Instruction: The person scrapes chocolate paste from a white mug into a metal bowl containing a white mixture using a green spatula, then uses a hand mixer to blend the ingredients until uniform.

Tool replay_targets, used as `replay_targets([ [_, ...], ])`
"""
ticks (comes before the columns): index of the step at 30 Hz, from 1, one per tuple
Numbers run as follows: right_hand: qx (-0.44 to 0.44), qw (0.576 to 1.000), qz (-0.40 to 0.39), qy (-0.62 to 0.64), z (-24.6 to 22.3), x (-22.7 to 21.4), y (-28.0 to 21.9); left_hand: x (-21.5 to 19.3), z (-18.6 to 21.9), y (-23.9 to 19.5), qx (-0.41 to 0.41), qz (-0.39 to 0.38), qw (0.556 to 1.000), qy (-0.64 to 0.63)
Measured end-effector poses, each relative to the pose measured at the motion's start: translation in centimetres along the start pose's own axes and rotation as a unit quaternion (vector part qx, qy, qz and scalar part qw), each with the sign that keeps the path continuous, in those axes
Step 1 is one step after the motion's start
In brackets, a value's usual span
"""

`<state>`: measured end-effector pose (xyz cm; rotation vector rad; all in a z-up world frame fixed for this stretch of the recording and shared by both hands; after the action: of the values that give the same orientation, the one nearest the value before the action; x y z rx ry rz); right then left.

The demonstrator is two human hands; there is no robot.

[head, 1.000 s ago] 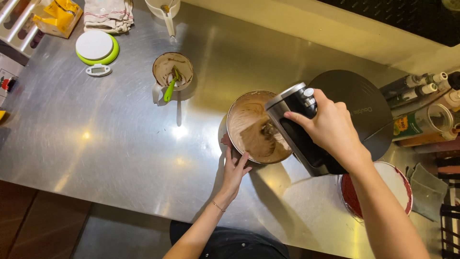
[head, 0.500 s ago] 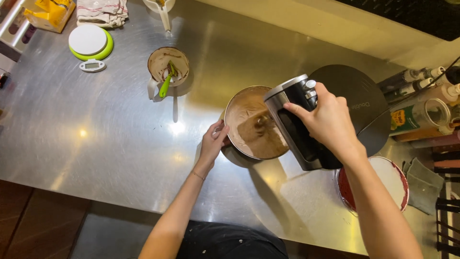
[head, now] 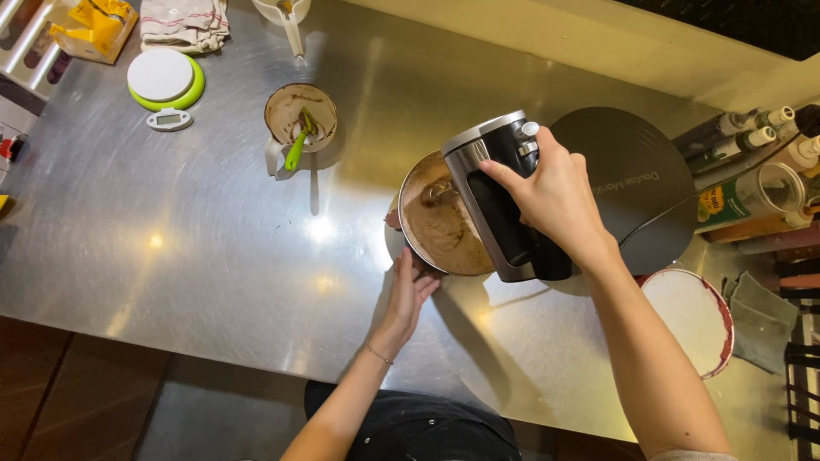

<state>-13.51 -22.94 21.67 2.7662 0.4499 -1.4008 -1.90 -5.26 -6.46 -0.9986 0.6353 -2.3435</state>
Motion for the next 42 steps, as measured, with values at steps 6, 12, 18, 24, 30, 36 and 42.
replay_targets([
  [6, 0.014, 0.997, -0.070, -0.031, -2.5, -0.7, -2.8, 2.5, -0.2, -2.6, 0.020, -0.064, 0.998, 0.009],
  [12, 0.035, 0.979, -0.131, -0.156, -2.6, -2.7, -6.3, 2.7, 1.7, -3.4, 0.037, -0.040, 0.997, 0.048],
  [18, 0.034, 0.965, -0.145, -0.214, -0.9, -1.9, -5.4, 1.3, -1.5, -0.4, 0.053, -0.064, 0.996, 0.021],
  [24, 0.009, 0.984, -0.108, -0.143, -1.0, -1.0, -5.3, -0.7, 3.9, 2.3, 0.032, -0.005, 0.984, 0.174],
  [30, 0.048, 0.964, -0.132, -0.225, -0.1, -2.9, -6.1, -2.4, 4.8, 4.0, 0.037, 0.053, 0.981, 0.183],
  [36, 0.066, 0.977, -0.118, -0.163, 0.1, -0.7, -4.4, -0.8, -4.1, 1.8, -0.069, 0.073, 0.994, -0.043],
  [42, 0.016, 0.986, -0.111, -0.121, -2.0, -0.7, -4.9, 2.9, -2.0, 0.1, -0.171, -0.011, 0.952, -0.255],
])
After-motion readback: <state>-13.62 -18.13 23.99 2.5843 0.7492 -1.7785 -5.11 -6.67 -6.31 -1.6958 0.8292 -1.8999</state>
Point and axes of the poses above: each hand's wrist, its own y-axis towards the middle knuckle, its own x-axis out of the palm, z = x × y, the point moved 8 cm from there along y, towards the middle knuckle, and after that the axes turned 2 degrees about x, right-handed, at the moved point
